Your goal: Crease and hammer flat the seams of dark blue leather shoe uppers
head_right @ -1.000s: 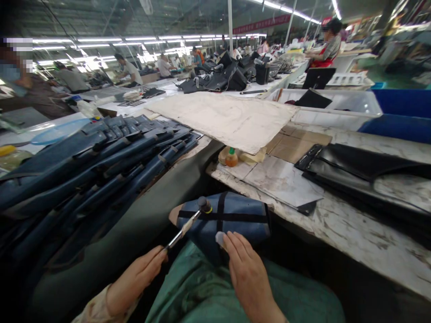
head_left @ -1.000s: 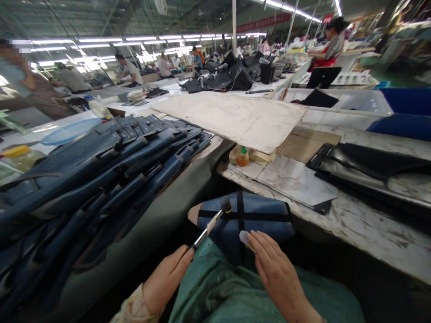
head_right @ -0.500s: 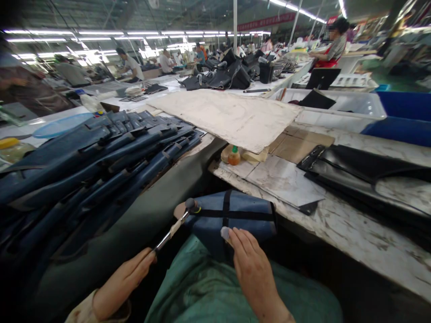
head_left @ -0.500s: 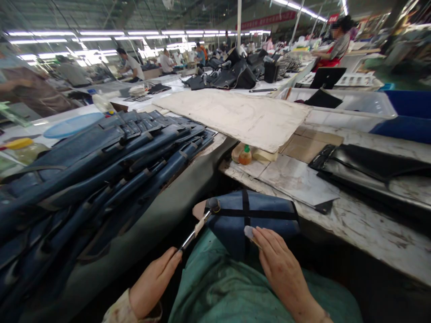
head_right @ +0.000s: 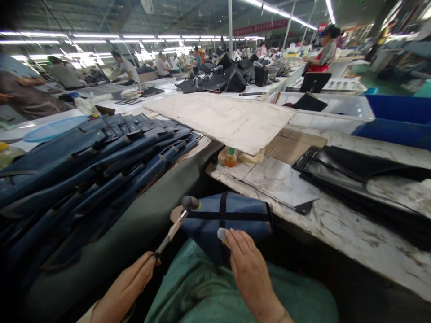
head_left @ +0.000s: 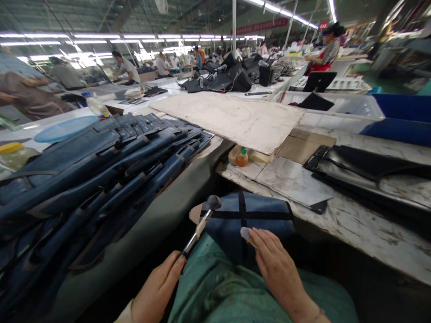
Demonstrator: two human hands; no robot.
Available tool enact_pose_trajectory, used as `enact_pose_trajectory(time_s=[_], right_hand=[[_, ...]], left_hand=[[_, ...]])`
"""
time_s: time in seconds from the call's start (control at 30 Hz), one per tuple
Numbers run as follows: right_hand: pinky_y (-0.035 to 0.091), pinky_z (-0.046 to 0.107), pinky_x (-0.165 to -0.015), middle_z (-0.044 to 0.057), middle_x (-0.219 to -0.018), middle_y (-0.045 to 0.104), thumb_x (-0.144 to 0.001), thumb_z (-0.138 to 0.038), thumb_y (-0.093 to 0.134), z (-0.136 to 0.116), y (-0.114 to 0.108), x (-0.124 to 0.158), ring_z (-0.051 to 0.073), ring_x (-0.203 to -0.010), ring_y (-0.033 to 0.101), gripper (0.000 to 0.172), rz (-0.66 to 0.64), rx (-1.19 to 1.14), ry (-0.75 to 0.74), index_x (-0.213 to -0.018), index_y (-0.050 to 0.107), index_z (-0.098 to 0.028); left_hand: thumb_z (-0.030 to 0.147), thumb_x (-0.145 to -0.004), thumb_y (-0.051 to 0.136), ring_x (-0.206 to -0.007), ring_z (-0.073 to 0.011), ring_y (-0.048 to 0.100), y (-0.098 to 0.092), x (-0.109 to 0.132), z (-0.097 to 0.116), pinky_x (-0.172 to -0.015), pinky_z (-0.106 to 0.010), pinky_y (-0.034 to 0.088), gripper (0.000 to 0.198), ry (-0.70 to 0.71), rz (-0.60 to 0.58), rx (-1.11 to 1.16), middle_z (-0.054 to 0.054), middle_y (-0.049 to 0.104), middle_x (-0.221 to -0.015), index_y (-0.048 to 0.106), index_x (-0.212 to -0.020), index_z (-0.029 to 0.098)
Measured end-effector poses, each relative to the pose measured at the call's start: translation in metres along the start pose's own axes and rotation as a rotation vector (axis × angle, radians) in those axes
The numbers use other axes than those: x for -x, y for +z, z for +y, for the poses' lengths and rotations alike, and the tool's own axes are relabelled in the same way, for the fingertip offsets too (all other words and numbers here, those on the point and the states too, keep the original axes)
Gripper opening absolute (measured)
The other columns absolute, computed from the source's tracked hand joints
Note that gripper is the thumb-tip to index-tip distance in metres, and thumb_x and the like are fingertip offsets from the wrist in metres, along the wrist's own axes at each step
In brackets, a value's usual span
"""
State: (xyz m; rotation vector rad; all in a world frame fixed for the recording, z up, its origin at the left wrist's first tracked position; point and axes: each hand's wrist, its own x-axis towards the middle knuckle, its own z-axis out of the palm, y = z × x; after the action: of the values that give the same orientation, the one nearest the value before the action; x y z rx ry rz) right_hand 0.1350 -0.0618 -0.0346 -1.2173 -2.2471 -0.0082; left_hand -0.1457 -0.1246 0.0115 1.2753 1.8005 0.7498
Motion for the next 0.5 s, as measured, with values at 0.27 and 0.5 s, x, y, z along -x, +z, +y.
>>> enact_pose_trajectory(time_s=[0.27,0.5], right_hand=[[0.051,0.033,-0.089,0.007,-0.119,0.057,-0.08,-0.004,0.033,-0.002,-0.001,-0.002,0.019,-0.109,0.052,0.048,-0.017,0.064,-0.029,-0.124,0.049,-0.014],[0.052,0.028,-0.087,0.004,-0.112,0.062,-0.076,-0.003,0.036,0.0,-0.015,-0.013,0.016,-0.104,0.056,0.048,0.072,-0.015,-0.063,-0.118,0.054,-0.015]], left_hand=[[0.062,-0.081,0.038,-0.078,-0.0179,0.062,0.014,-0.021,-0.003,-0.075,-0.021,0.05,0.048,0.061,-0.085,-0.081,-0.004,0.066,-0.081,0.061,-0.086,0.02],[0.048,-0.082,0.044,-0.093,-0.0216,0.062,0.011,-0.067,0.026,-0.085,-0.028,0.049,0.039,0.195,-0.133,-0.163,-0.004,0.068,-0.095,0.063,-0.1,0.019]])
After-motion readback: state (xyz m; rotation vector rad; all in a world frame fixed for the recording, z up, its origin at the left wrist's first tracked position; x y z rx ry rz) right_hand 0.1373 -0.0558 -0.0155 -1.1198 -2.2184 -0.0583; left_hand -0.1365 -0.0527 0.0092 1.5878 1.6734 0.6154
